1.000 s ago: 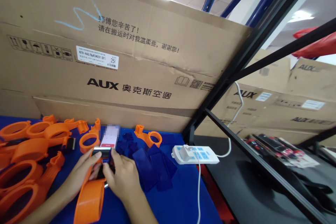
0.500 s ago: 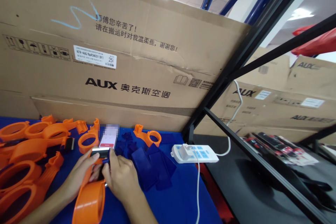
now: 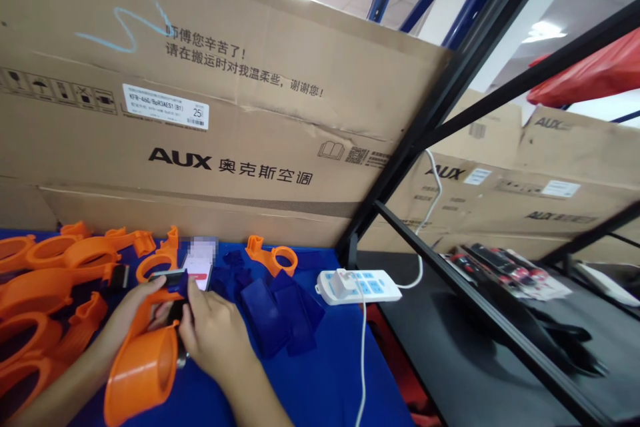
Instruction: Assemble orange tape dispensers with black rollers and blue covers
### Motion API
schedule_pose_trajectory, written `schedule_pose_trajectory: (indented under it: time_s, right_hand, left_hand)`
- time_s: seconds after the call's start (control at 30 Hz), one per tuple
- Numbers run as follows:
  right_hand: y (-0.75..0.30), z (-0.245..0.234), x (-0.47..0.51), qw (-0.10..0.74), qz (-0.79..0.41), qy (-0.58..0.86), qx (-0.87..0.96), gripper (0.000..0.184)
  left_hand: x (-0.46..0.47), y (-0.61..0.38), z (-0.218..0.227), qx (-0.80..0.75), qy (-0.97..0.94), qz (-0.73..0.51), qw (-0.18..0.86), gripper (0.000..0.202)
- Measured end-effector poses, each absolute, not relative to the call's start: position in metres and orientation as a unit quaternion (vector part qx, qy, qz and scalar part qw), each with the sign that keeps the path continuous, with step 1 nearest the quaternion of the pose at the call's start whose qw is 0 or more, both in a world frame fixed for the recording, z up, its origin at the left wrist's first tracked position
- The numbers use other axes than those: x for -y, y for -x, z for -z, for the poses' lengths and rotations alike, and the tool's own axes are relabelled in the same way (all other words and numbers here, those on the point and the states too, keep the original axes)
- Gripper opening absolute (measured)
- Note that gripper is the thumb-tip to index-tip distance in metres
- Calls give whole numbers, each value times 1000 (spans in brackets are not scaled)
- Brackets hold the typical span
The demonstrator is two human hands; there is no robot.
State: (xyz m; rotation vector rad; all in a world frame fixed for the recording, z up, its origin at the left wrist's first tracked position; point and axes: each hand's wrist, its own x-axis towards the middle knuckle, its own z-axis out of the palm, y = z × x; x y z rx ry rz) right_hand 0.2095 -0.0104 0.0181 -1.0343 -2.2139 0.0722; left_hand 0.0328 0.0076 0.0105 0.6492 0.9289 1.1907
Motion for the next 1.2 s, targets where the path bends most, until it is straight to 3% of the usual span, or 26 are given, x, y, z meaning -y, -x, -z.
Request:
schedule_pose_trajectory:
  time_s: [0.1, 0.3, 0.53, 1.2]
  right_hand:
    - [-205, -10, 12, 345, -18, 428, 835, 60]
    - [-199, 3, 13, 339, -8, 467, 817, 66]
    - [-194, -1, 18, 341, -58, 468, 813, 78]
    - [-207, -9, 8, 309, -64, 437, 843, 69]
  left_hand:
    - [-11, -31, -7, -439, -286, -504, 687, 38]
    - [-8, -33, -5, -431, -374, -460, 681, 54]
    - [-3, -36, -10, -425, -358, -465, 689, 49]
    - [-5, -35, 0, -421, -324, -446, 721, 57]
